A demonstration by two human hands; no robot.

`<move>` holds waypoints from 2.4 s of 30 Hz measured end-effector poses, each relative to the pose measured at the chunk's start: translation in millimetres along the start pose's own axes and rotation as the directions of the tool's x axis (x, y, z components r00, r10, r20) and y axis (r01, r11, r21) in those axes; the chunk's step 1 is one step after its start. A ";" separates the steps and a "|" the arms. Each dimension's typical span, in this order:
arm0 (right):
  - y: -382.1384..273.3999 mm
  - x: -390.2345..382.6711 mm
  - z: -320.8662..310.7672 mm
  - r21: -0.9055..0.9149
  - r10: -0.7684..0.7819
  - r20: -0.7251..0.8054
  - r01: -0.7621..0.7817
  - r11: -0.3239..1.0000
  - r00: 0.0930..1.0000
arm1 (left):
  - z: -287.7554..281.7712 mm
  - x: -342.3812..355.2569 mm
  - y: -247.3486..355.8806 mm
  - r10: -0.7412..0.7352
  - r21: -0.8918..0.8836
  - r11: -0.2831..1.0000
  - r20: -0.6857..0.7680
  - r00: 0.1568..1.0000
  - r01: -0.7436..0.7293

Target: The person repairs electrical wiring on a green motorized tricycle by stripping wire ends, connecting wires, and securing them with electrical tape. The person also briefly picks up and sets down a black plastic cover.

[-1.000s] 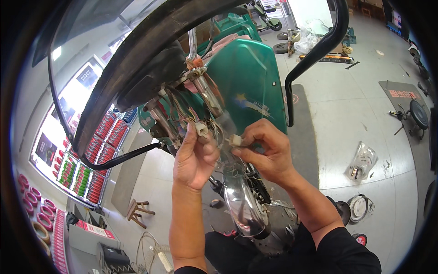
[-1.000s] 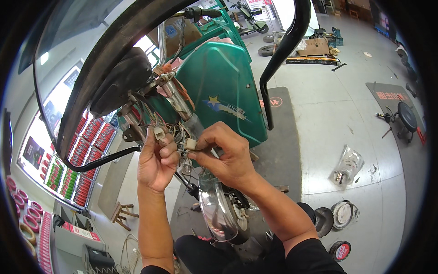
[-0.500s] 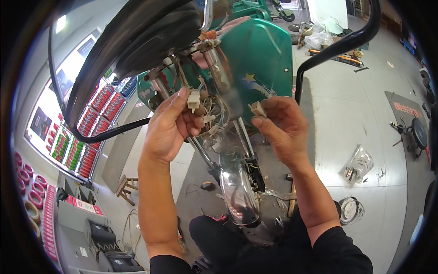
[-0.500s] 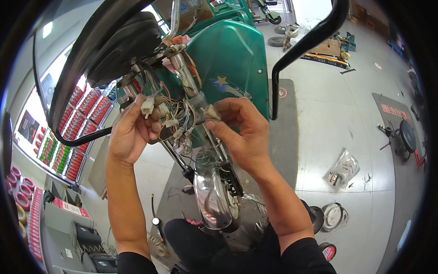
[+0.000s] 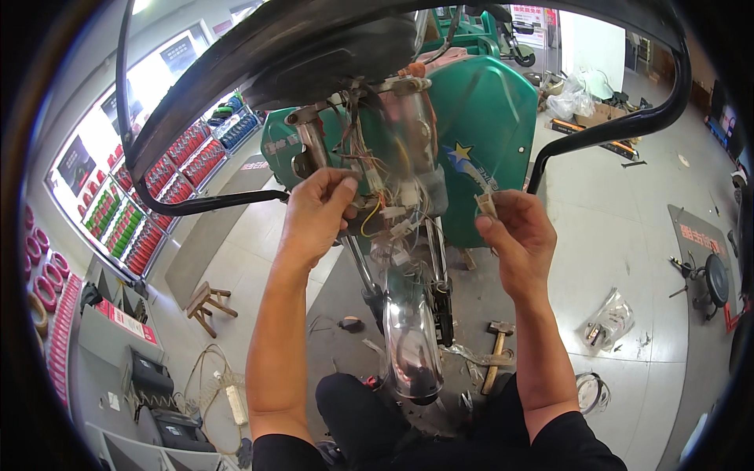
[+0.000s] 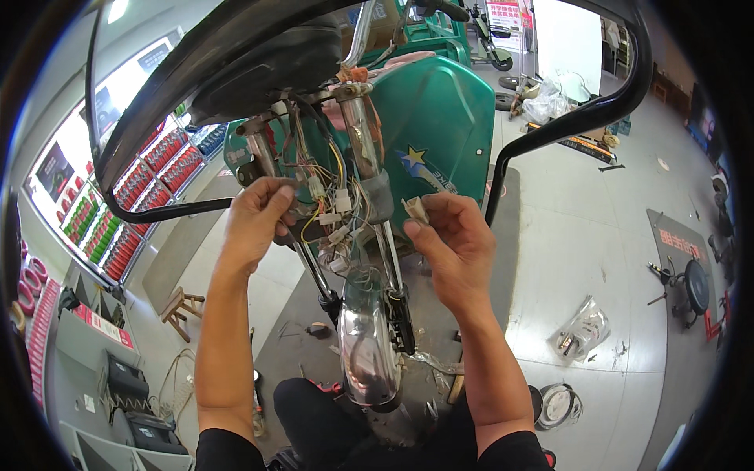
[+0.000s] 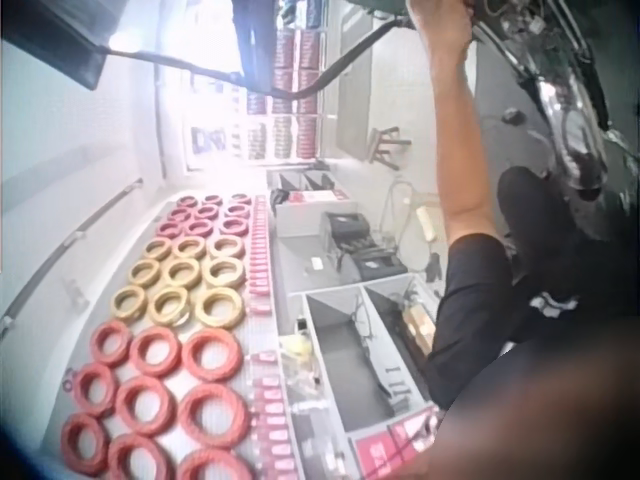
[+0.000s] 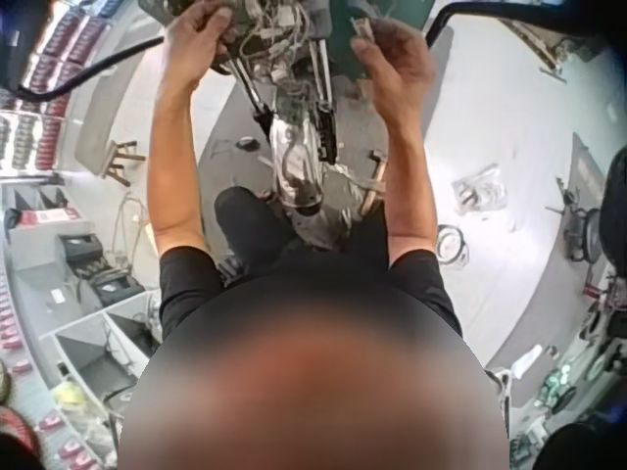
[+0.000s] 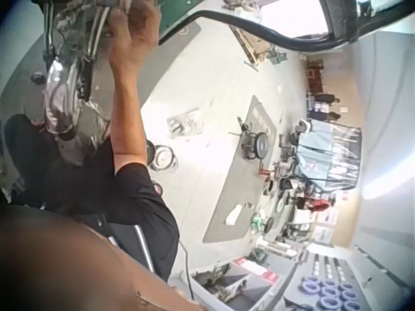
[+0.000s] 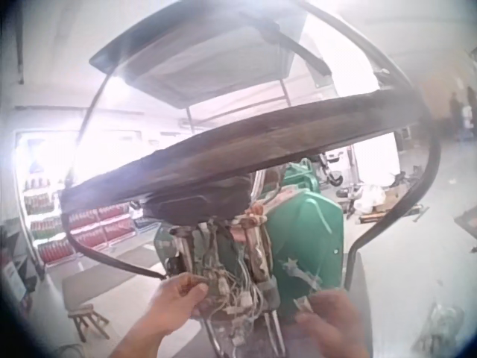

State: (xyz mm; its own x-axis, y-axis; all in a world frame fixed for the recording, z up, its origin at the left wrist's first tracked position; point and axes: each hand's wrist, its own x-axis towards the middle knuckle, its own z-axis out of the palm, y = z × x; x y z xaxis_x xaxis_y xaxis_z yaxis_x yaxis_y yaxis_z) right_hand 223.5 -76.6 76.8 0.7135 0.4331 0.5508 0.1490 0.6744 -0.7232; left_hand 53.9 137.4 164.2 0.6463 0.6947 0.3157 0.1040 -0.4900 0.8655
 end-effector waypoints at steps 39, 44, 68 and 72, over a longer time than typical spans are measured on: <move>17.0 4.4 1.8 -0.082 0.101 0.023 -0.099 0.992 0.995 | -0.7 43.1 -17.6 0.141 0.511 0.854 -0.055 0.989 -0.093; 16.4 6.3 -0.8 -0.074 0.051 0.007 -0.050 0.996 0.999 | 3.5 58.3 -31.7 0.172 0.323 0.937 -0.093 0.981 -0.133; 9.5 -2.0 1.9 0.026 0.157 0.130 -0.162 0.986 0.979 | -0.1 53.2 -22.8 -0.287 -0.749 0.591 0.153 0.946 0.300; 10.6 -1.3 5.0 0.023 0.161 0.140 -0.166 0.986 0.977 | -2.7 51.7 -26.4 -0.254 -0.769 0.565 0.183 0.950 0.299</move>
State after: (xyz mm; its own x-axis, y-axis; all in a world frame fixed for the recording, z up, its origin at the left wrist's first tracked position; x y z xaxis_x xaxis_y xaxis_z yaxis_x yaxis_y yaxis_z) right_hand 220.8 -67.1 70.5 0.6252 0.6153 0.4801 0.0131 0.6068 -0.7947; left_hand 82.5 187.7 158.7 0.7257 0.6879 0.0089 -0.3295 0.3361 0.8823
